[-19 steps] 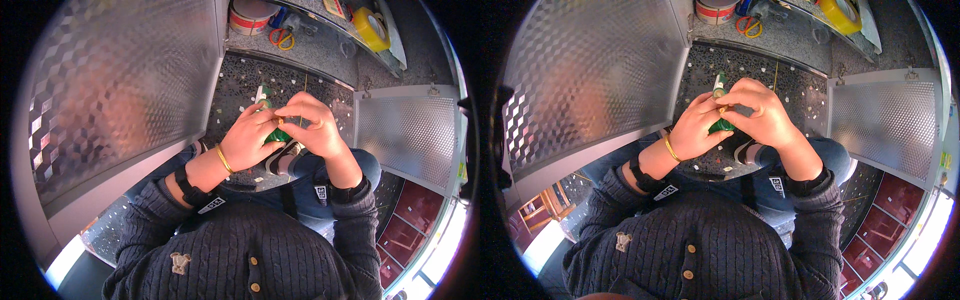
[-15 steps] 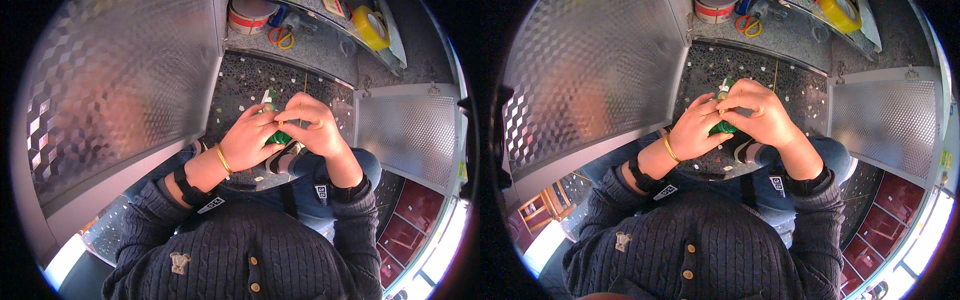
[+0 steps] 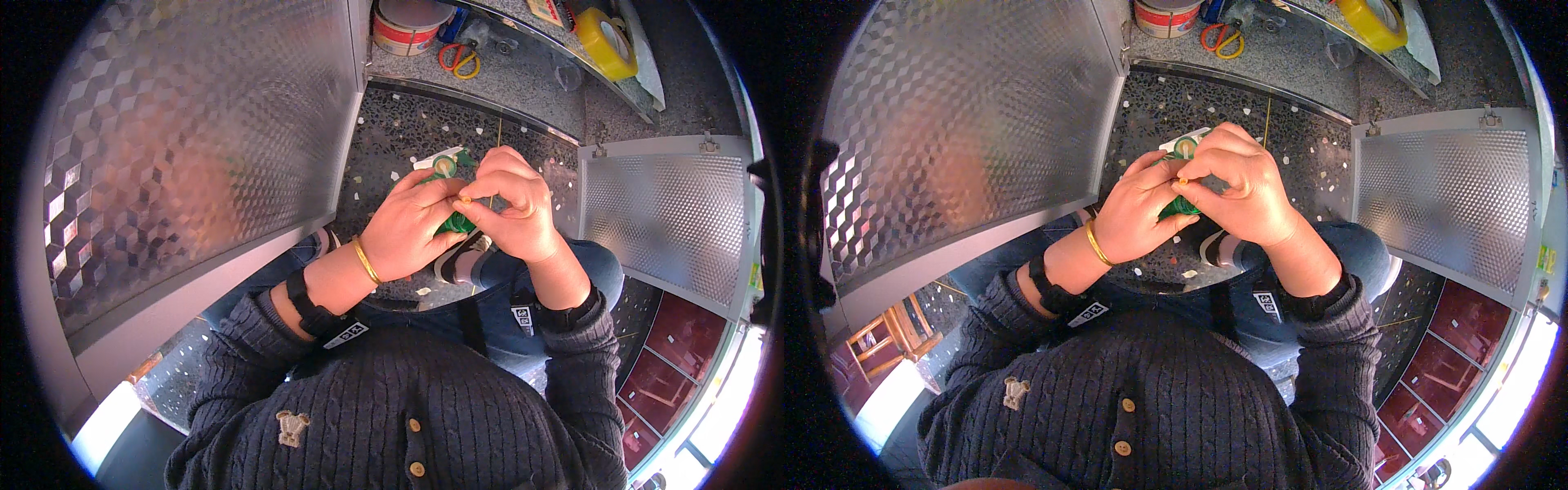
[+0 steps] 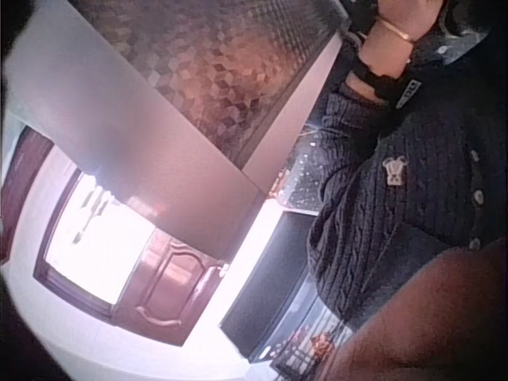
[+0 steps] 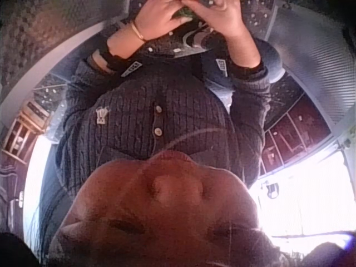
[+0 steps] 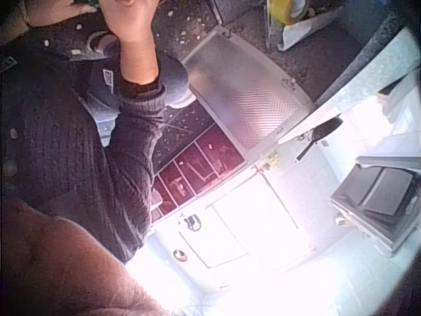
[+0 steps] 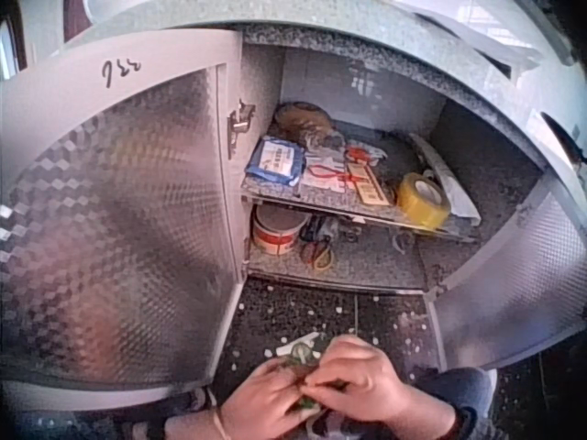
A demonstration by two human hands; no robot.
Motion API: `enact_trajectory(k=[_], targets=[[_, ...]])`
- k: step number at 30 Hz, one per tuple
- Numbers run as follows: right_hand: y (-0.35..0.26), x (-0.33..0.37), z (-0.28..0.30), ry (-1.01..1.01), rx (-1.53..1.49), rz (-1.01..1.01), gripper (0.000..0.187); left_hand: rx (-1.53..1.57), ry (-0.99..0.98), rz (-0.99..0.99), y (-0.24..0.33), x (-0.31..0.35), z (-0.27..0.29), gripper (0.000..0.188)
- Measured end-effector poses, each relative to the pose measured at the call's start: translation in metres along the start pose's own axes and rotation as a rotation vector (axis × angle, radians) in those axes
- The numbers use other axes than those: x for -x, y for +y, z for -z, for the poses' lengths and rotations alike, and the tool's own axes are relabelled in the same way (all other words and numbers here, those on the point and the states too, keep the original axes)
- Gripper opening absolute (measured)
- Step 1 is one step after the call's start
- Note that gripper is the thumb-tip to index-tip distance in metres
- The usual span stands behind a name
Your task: The person sits on the floor in front of an open cabinet and assembles a green spray bottle. They retrieve a small white paper, a yellow box, and a blue pen, then attach a red string to the bottle and screw on the white spray nozzle.
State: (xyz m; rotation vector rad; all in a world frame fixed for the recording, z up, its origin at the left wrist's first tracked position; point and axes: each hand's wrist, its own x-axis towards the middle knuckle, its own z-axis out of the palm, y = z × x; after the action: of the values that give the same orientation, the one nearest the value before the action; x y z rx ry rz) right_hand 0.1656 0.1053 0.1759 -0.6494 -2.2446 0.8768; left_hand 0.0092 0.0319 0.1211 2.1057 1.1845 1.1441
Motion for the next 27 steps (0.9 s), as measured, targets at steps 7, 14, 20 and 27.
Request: enact_trajectory(k=[7,14,20,27], targets=[[0.004,0.001,-0.002,0.013,-0.1,0.004,0.017,-0.091,0.077,0.003,0.001,-0.001,0.001,0.036],[0.008,0.003,-0.005,-0.017,-0.257,-0.043,0.02,-0.201,0.106,0.055,0.007,-0.002,0.005,0.034],[0.007,0.009,-0.002,-0.138,-0.445,-0.269,0.017,-0.272,0.102,0.062,0.004,-0.002,0.006,0.033],[0.01,0.009,-0.001,-0.209,-0.787,-0.635,0.009,-0.5,0.081,0.03,0.0,0.0,-0.001,0.035]])
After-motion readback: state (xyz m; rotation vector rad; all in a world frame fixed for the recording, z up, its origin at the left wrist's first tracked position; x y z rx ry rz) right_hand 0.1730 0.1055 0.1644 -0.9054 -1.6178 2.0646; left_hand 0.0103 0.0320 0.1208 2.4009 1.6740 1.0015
